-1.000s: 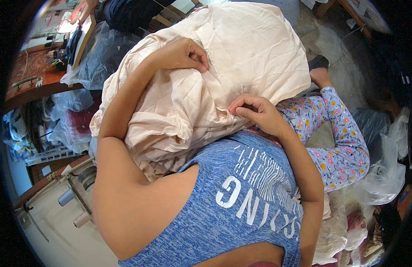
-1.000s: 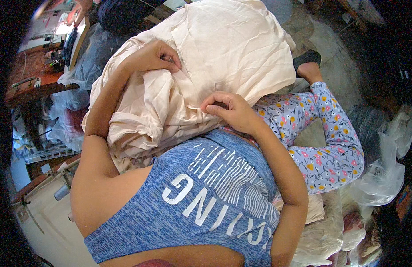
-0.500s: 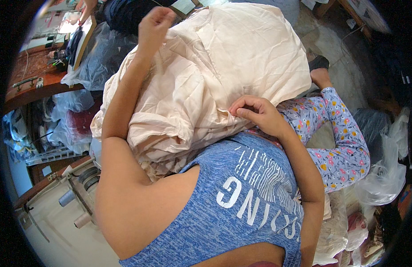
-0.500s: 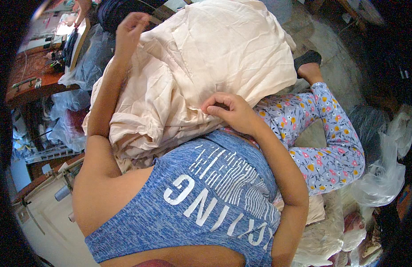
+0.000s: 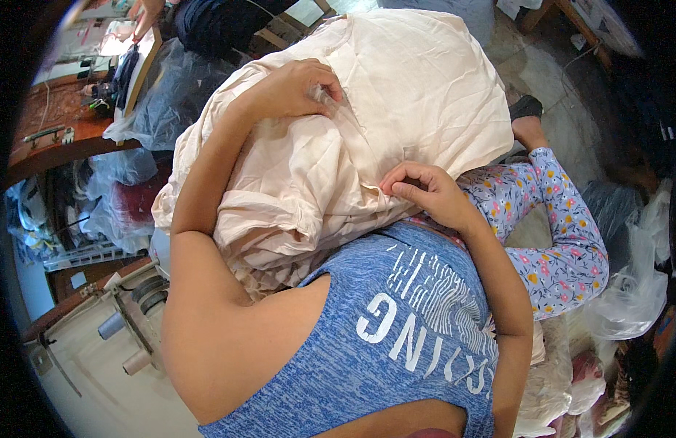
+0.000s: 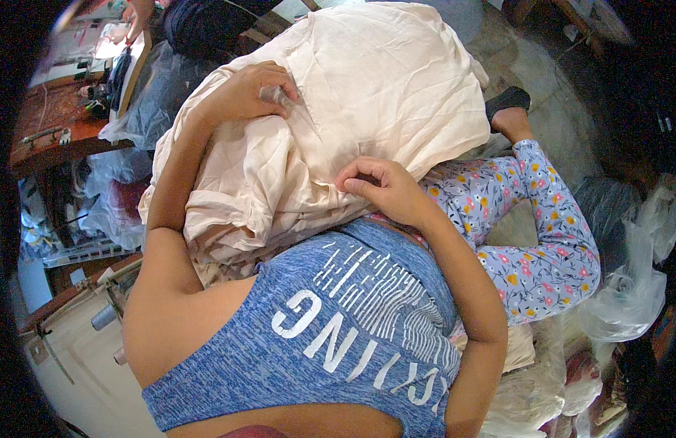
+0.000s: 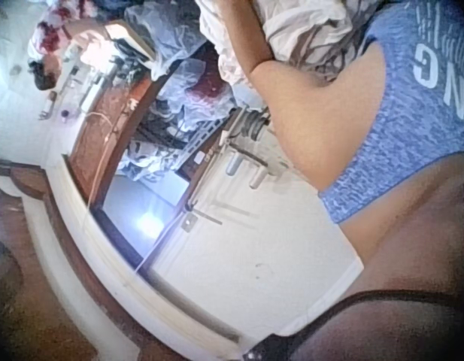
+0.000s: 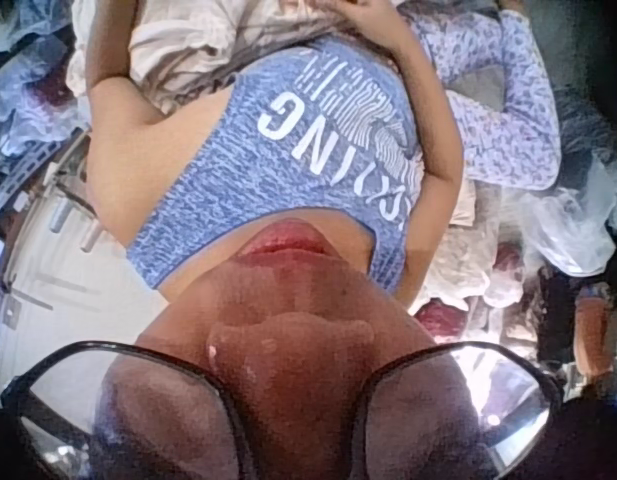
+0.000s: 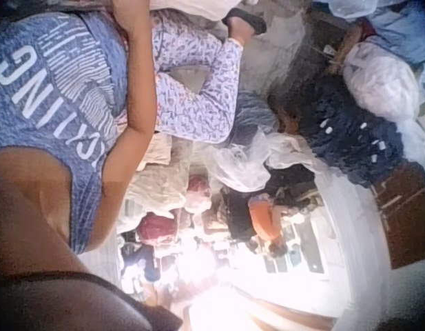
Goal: The person holds beige fabric items on their lap and uses small shears to cut loose threads from the seams and edges.
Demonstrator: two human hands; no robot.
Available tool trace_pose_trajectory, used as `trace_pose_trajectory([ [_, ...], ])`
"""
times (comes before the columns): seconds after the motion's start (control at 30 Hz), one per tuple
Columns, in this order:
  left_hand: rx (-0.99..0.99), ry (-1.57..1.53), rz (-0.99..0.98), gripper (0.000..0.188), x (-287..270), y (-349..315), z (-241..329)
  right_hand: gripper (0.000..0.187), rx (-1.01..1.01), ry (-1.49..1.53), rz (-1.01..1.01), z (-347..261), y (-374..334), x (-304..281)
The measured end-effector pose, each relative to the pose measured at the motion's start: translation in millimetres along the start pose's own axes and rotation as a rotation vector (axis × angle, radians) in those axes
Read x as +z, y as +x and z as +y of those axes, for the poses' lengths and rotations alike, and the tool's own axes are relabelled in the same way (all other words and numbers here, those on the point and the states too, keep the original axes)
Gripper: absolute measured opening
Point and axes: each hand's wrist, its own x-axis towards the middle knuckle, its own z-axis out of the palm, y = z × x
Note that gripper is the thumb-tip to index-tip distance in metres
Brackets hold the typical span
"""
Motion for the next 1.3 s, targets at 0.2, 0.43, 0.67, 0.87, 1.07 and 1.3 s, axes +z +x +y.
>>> trace_pose_trajectory([
  [0.2, -0.204, -0.066, -0.033, 0.032, -5, 3, 16, 0.014, -0.010, -0.033, 0.018, 3, -1, -2],
  [0.43, -0.158, -0.082, -0.113, 0.023, -3, 0, 5, 0.014, -0.027, -0.028, 0.002, 0, 0, -1],
  [0.67, -0.267, -0.233, -0.190, 0.016, -6, -2, 9, 0.013, -0.009, 0.000, 0.005, 0, -1, -1],
  [0.87, -0.302, -0.343, -0.214, 0.012, -3, -3, 4, 0.013, 0.002, -0.010, 0.007, -1, -1, 0],
  [1.07, -0.096, -0.310, -0.160, 0.010, -1, -1, -2, 0.013, -0.009, 0.003, 0.005, 0, -1, 0],
  [1.3, -0.223, -0.465, -0.075, 0.008, 2, 1, -8, 0.013, -0.003, -0.009, 0.009, -1, -1, -1],
])
